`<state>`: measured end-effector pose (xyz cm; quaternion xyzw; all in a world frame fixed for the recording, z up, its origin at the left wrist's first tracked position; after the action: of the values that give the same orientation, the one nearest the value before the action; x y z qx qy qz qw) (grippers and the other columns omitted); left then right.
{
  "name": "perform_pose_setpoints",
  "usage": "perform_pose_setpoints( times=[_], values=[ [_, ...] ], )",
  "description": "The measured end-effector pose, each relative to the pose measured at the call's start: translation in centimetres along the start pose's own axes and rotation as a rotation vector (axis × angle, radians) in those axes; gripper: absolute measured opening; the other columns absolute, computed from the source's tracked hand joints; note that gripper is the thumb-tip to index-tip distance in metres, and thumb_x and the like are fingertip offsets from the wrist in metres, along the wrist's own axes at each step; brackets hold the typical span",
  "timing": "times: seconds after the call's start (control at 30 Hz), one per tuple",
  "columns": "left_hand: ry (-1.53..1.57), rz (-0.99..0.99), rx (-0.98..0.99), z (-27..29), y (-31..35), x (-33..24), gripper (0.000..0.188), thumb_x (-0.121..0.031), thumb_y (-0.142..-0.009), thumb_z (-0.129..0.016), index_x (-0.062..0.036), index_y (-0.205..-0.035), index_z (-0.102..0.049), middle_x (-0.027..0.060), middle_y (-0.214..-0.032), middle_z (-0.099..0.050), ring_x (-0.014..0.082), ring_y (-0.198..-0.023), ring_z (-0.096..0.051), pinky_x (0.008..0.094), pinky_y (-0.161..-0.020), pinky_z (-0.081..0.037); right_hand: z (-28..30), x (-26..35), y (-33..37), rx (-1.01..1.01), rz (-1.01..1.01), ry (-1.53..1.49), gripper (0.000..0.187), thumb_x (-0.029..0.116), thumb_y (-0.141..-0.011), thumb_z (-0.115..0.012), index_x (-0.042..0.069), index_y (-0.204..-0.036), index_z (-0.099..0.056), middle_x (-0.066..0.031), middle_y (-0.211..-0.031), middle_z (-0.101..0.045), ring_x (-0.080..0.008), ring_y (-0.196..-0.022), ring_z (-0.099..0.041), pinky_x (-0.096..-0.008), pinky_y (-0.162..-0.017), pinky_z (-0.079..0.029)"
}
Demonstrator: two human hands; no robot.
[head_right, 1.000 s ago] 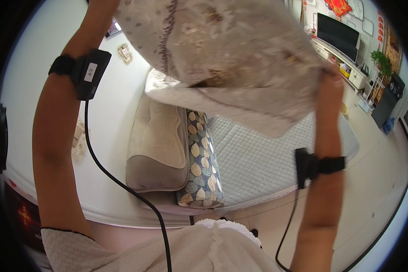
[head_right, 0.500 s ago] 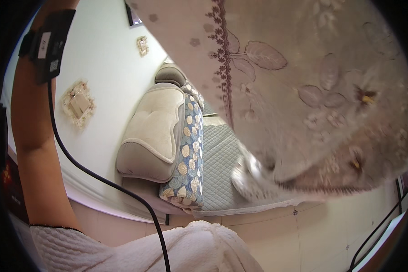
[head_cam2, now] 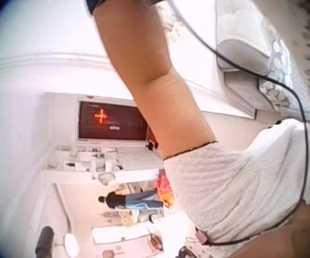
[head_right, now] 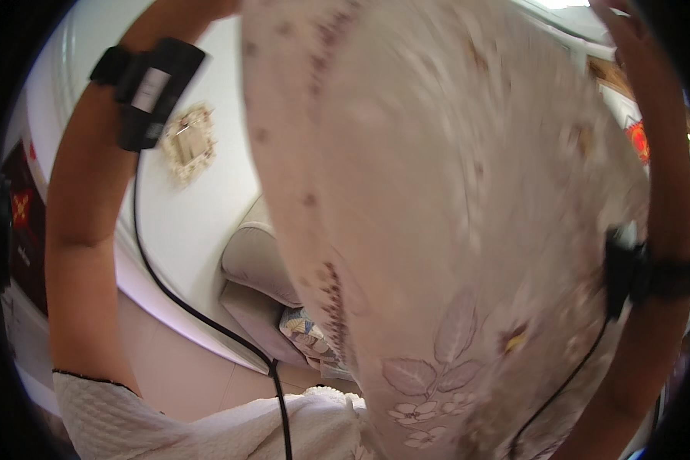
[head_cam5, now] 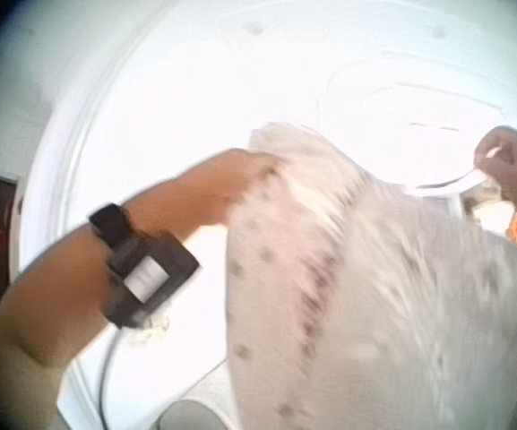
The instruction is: The person cleans floral and leaf-patterned cushions and pillows with a cloth, then arranges them on a sectional sofa before spreading a floral quilt over one section.
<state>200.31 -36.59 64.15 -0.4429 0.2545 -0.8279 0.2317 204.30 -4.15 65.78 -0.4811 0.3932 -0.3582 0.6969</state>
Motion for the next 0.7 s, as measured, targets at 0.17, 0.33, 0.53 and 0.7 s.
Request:
perform_pose_setpoints(
  times=[0.17,0.33,0.53,0.7],
  values=[
    [0.308,0.415,0.264,-6.9,-0.7,-5.2,0.030,-0.026,-0.084,-0.050,-0.0037,-0.103,-0.058,0.0140,-0.089,-0.062,0.0245,-0.077,-0.062,0.0323,-0.066,-0.051,-8.1,15.8,5.3,0.299,-0.432,-0.685,0.057,0.036,-0.077,-0.066,0.005,-0.120,-0.046,0.0013,-0.054,-0.046,-0.0011,-0.038,-0.034,-0.0158,-0.035,-0.025],
    [0.601,0.340,0.001,-12.2,-3.6,-7.4,0.028,-0.029,-0.078,-0.058,-0.0034,-0.089,-0.065,0.0097,-0.078,-0.064,0.0229,-0.073,-0.063,0.0324,-0.061,-0.049,-13.7,17.1,11.7,0.668,-0.691,-0.738,0.040,0.039,-0.074,-0.069,0.000,-0.077,-0.060,-0.0001,-0.055,-0.050,-0.0057,-0.040,-0.044,-0.0183,-0.037,-0.035],
    [1.656,0.303,-0.297,-10.8,-4.8,-11.7,0.032,-0.026,-0.077,-0.062,0.0004,-0.093,-0.061,0.0097,-0.080,-0.062,0.0232,-0.074,-0.062,0.0307,-0.063,-0.049,-12.5,12.4,15.0,0.421,-0.644,-0.658,0.035,0.031,-0.081,-0.060,-0.004,-0.085,-0.060,0.0003,-0.061,-0.055,-0.0072,-0.055,-0.048,-0.0235,-0.051,-0.038],
    [2.254,0.291,-0.324,-9.3,-4.2,-15.1,0.045,-0.032,-0.078,-0.064,0.0027,-0.105,-0.055,0.0117,-0.086,-0.060,0.0233,-0.080,-0.061,0.0292,-0.072,-0.051,-6.9,8.0,14.2,0.041,-0.772,-0.629,0.034,0.029,-0.086,-0.051,-0.002,-0.100,-0.056,-0.0042,-0.082,-0.055,-0.0104,-0.073,-0.049,-0.0248,-0.066,-0.039]
  ],
)
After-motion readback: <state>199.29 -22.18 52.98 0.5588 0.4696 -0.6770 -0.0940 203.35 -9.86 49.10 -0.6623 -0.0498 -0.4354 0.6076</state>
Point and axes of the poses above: each hand's wrist, its own y-axis away from the middle knuckle, its own z-axis out of the back of the hand, x = y × z, the point moved 9 cm from there along -y, towards the middle knuckle
